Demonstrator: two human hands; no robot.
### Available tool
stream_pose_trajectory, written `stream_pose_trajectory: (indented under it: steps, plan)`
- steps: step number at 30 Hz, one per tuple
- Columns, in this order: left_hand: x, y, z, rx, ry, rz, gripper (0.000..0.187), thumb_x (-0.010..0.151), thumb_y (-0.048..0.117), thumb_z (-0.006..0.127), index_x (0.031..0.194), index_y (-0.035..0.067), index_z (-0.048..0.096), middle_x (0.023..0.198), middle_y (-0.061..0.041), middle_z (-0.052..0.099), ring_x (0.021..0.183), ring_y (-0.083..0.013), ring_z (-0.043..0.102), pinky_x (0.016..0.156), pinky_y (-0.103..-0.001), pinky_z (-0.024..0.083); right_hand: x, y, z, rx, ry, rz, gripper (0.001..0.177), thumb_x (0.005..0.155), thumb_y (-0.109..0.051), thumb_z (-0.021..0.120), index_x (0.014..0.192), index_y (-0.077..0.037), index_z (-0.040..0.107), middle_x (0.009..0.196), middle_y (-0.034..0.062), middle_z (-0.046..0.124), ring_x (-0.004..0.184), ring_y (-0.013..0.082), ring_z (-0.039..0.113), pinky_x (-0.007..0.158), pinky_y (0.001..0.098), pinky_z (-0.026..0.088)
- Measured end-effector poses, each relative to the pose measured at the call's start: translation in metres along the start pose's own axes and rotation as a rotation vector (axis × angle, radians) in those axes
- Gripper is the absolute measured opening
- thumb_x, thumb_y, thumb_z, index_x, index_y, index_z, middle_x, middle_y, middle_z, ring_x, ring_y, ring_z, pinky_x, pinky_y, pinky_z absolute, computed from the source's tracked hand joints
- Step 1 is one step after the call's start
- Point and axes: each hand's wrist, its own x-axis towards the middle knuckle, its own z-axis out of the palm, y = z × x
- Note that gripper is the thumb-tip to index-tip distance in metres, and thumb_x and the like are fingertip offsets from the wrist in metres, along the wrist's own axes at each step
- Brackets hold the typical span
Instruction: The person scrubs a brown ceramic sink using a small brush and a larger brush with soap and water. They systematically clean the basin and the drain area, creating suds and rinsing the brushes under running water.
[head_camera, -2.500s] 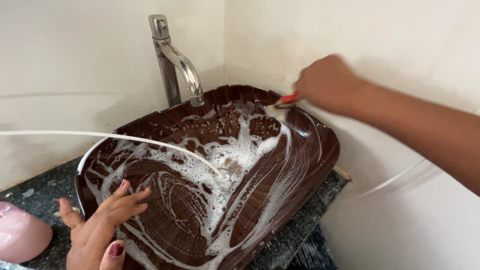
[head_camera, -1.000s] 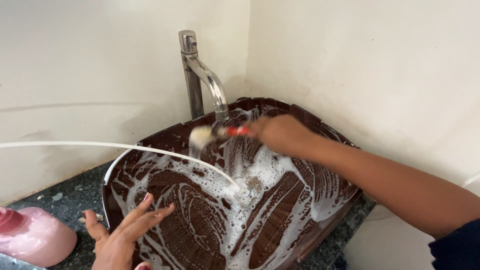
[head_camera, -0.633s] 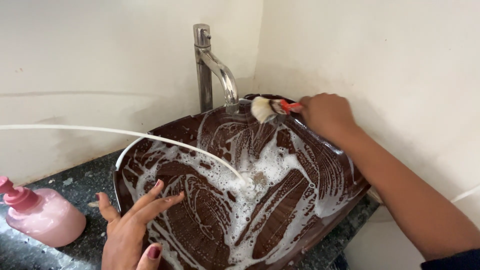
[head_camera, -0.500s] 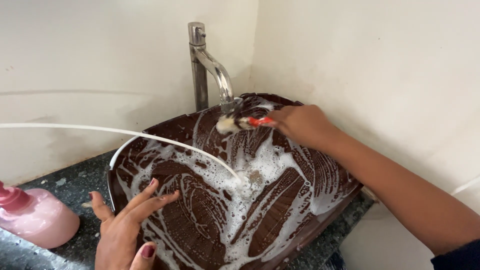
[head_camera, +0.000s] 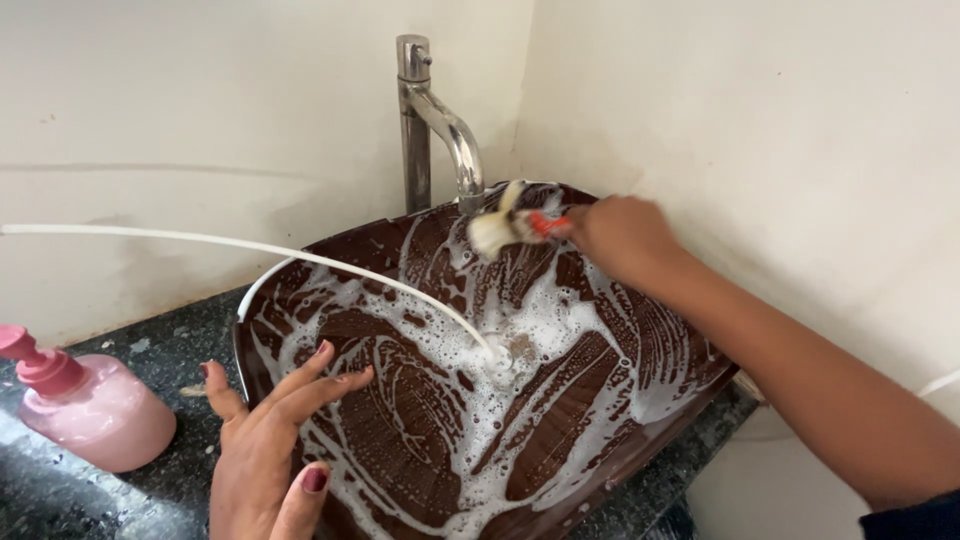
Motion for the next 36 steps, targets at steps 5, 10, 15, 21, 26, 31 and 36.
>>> stream_pose_trajectory:
  steps: [5, 10, 15, 21, 26, 31, 36]
  plan:
    - [0.000, 0.004, 0.001, -0.060, 0.027, -0.029, 0.063, 0.101, 0.056, 0.032, 0.117, 0.000, 0.056, 0.119, -0.015, 0.077, 0.140, -0.0365, 0.058, 0.127, -0.064, -0.020, -0.003, -0.044, 0.009, -0.015, 0.133, -0.288, 0.026, 0.104, -0.017, 0.046, 0.118, -0.004, 0.064, 0.081, 0.0132, 0.066, 0.052, 0.0195, 0.067, 0.038, 0.0347, 0.054]
    - [-0.001, 0.011, -0.003, -0.072, 0.013, -0.075, 0.066, 0.096, 0.050, 0.035, 0.127, -0.005, 0.054, 0.123, -0.015, 0.076, 0.120, -0.0285, 0.069, 0.127, -0.064, -0.019, 0.011, -0.102, 0.002, 0.206, 0.393, -0.519, 0.026, 0.104, -0.028, 0.052, 0.107, -0.005, 0.064, 0.079, 0.0134, 0.070, 0.064, 0.0292, 0.068, 0.052, 0.0433, 0.056]
    - [0.000, 0.017, -0.005, -0.101, 0.015, -0.031, 0.063, 0.099, 0.045, 0.037, 0.131, -0.007, 0.052, 0.124, -0.015, 0.075, 0.128, -0.0304, 0.064, 0.127, -0.065, -0.018, 0.017, -0.128, -0.014, 0.317, 0.394, -0.581, 0.031, 0.102, -0.036, 0.048, 0.113, -0.012, 0.066, 0.079, 0.0102, 0.070, 0.063, 0.0288, 0.069, 0.055, 0.0444, 0.056]
    - [0.001, 0.018, -0.009, -0.072, -0.006, 0.014, 0.053, 0.101, 0.041, 0.037, 0.126, -0.002, 0.052, 0.128, -0.017, 0.074, 0.140, -0.0352, 0.059, 0.128, -0.065, -0.016, 0.014, -0.055, -0.028, 0.096, -0.121, -0.106, 0.046, 0.103, -0.056, 0.037, 0.114, -0.025, 0.070, 0.073, 0.0049, 0.063, 0.057, 0.0173, 0.061, 0.051, 0.0346, 0.054]
    - [0.001, 0.021, -0.010, -0.084, -0.023, -0.015, 0.069, 0.099, 0.043, 0.036, 0.144, -0.007, 0.045, 0.123, -0.016, 0.076, 0.137, -0.0341, 0.061, 0.126, -0.066, -0.018, -0.012, 0.044, -0.046, -0.023, -0.209, 0.272, 0.049, 0.101, -0.057, 0.042, 0.105, -0.028, 0.080, 0.069, -0.0022, 0.063, 0.060, 0.0140, 0.062, 0.056, 0.0330, 0.050]
    - [0.004, 0.021, -0.008, -0.096, 0.000, -0.049, 0.070, 0.098, 0.045, 0.032, 0.141, -0.007, 0.048, 0.118, -0.015, 0.078, 0.139, -0.0348, 0.058, 0.124, -0.064, -0.020, -0.068, 0.021, -0.029, 0.053, -0.392, 0.035, 0.037, 0.106, -0.040, 0.050, 0.109, -0.018, 0.080, 0.072, 0.0051, 0.070, 0.060, 0.0150, 0.064, 0.054, 0.0295, 0.057]
    - [0.001, 0.013, -0.008, -0.065, 0.015, 0.057, 0.053, 0.103, 0.042, 0.028, 0.113, 0.001, 0.060, 0.118, -0.015, 0.076, 0.145, -0.0371, 0.052, 0.126, -0.063, -0.016, -0.090, 0.024, -0.061, -0.093, -0.431, -0.095, 0.033, 0.095, -0.048, 0.056, 0.117, -0.032, 0.073, 0.071, 0.0001, 0.070, 0.060, 0.0138, 0.061, 0.057, 0.0309, 0.051]
